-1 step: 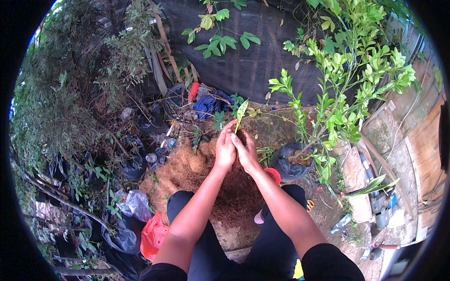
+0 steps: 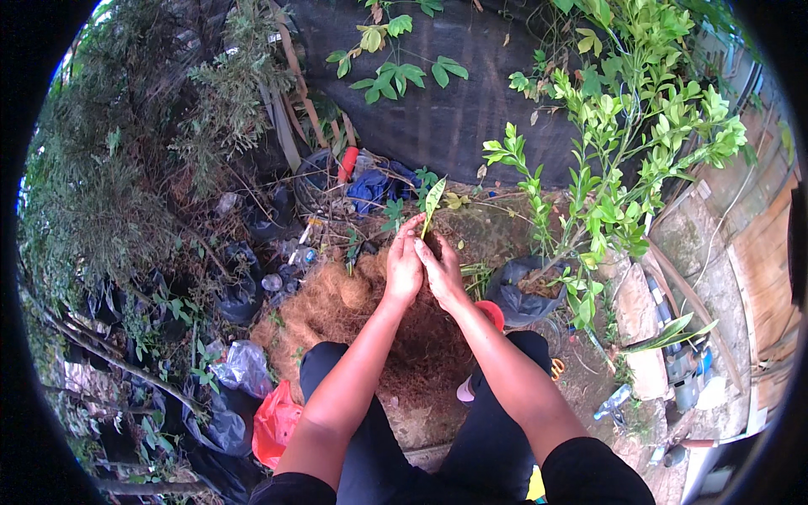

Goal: The person wraps a small plant with a single leaf in a bundle of brown fibrous material, likely moss, by hand. They repeatedly adjust and compress the material around the plant's base and stem.

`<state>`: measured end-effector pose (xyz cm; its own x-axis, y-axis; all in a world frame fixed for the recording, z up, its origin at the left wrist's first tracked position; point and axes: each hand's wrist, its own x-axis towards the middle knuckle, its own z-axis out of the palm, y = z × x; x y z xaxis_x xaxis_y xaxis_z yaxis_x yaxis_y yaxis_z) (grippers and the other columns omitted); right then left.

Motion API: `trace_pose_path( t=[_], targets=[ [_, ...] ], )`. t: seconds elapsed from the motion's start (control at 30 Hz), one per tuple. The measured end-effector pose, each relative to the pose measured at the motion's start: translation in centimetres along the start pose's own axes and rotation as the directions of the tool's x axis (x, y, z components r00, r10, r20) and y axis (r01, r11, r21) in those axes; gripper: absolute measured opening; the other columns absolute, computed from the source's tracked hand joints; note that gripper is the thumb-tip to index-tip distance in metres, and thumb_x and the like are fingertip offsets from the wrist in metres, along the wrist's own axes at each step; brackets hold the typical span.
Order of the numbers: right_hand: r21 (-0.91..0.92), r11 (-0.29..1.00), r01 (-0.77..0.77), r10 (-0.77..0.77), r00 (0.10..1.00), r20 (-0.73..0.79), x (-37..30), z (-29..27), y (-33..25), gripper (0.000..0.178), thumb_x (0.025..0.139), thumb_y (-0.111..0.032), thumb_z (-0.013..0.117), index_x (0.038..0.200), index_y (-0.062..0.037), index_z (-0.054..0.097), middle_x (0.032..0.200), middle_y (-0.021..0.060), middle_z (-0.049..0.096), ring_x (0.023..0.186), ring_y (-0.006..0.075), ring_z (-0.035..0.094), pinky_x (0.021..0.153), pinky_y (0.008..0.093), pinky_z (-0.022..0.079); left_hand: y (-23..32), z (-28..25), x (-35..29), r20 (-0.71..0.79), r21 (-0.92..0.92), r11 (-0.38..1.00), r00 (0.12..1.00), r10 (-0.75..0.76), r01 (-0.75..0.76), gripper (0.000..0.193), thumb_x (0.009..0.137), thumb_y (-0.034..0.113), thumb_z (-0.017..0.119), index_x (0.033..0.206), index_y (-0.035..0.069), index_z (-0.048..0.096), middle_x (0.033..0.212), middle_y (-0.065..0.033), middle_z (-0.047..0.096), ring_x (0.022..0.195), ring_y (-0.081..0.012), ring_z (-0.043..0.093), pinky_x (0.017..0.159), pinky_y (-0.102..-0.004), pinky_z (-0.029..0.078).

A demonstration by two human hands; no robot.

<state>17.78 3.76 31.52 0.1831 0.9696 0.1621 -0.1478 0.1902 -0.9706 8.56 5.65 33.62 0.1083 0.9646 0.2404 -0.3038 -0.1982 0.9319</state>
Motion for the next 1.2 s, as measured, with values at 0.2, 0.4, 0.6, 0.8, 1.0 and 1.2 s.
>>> trace_pose_path(
  t=[0.2, 0.4, 0.6, 0.8, 1.0, 1.2],
  targets=[
    [-0.069, 0.998, -0.004, 0.011, 0.995, 0.099, 1.4, 0.1, 0.7, 0.063, 0.1, -0.034, 0.063, 0.143, 0.0081, 0.044, 0.136, 0.0226, 0.059, 0.127, 0.025, 0.055, 0.108, 0.0363, 0.042, 0.6, -0.6, 1.1, -0.086, -0.077, 0.997, 0.996, -0.028, 0.021, 0.037, 0.111, 0.021, 0.036, 0.13, -0.001, 0.058, 0.128, -0.0107, 0.061, 0.121, -0.0173, 0.055, 0.107, -0.0308, 0.04],
    [-0.038, 0.999, 0.016, -0.014, 0.998, 0.058, 1.3, 0.6, 1.8, 0.043, 0.104, -0.02, 0.058, 0.141, 0.0006, 0.049, 0.133, 0.009, 0.059, 0.121, 0.0164, 0.055, 0.106, 0.031, 0.043, 0.2, -1.3, 1.2, -0.107, 0.027, 0.999, 0.994, 0.031, -0.028, 0.038, 0.111, 0.021, 0.034, 0.126, -0.003, 0.059, 0.125, -0.0113, 0.062, 0.119, -0.0182, 0.056, 0.107, -0.0319, 0.041],
    [0.272, 0.932, -0.24, 0.227, 0.971, 0.08, 2.1, 0.5, 0.7, 0.07, 0.102, -0.057, 0.05, 0.148, -0.0039, 0.047, 0.142, 0.0134, 0.057, 0.133, 0.0209, 0.048, 0.113, 0.0333, 0.031, -0.5, -0.6, 1.4, -0.077, -0.181, 0.979, 0.991, -0.111, 0.096, 0.043, 0.111, 0.027, 0.032, 0.126, -0.002, 0.061, 0.121, -0.0109, 0.064, 0.113, -0.017, 0.058, 0.104, -0.0337, 0.041],
    [-0.077, 0.992, -0.103, 0.088, 0.98, -0.181, 1.2, 0.7, -0.5, 0.054, 0.106, -0.045, 0.047, 0.134, -0.0013, 0.061, 0.12, 0.0178, 0.07, 0.109, 0.0265, 0.066, 0.093, 0.0355, 0.049, 0.3, 0.4, 0.3, -0.085, 0.047, 0.989, 0.987, -0.133, 0.137, 0.039, 0.111, 0.024, 0.036, 0.124, -0.002, 0.063, 0.116, -0.0103, 0.066, 0.109, -0.0174, 0.059, 0.102, -0.0309, 0.042],
    [-0.332, 0.932, -0.147, 0.102, 0.983, -0.151, 0.9, 0.3, -1.5, 0.039, 0.106, -0.032, 0.047, 0.127, -0.0041, 0.064, 0.112, 0.0191, 0.072, 0.103, 0.029, 0.069, 0.088, 0.0381, 0.051, -1.2, 0.4, 0.5, -0.061, 0.066, 0.998, 0.998, 0.018, -0.014, 0.037, 0.105, 0.008, 0.034, 0.137, -0.001, 0.051, 0.138, -0.0125, 0.055, 0.131, -0.0188, 0.048, 0.113, -0.0322, 0.034],
    [-0.143, 0.989, 0.042, -0.062, 0.988, -0.141, 0.9, 0.7, -1.2, 0.035, 0.104, -0.027, 0.051, 0.122, -0.0005, 0.064, 0.098, 0.0175, 0.072, 0.09, 0.0238, 0.069, 0.081, 0.0375, 0.052, -2.5, -0.2, 0.7, -0.022, -0.191, 0.981, 0.999, 0.036, -0.039, 0.039, 0.104, 0.008, 0.036, 0.14, 0.0, 0.049, 0.141, -0.0114, 0.051, 0.132, -0.0184, 0.047, 0.114, -0.0326, 0.033]
  ],
)
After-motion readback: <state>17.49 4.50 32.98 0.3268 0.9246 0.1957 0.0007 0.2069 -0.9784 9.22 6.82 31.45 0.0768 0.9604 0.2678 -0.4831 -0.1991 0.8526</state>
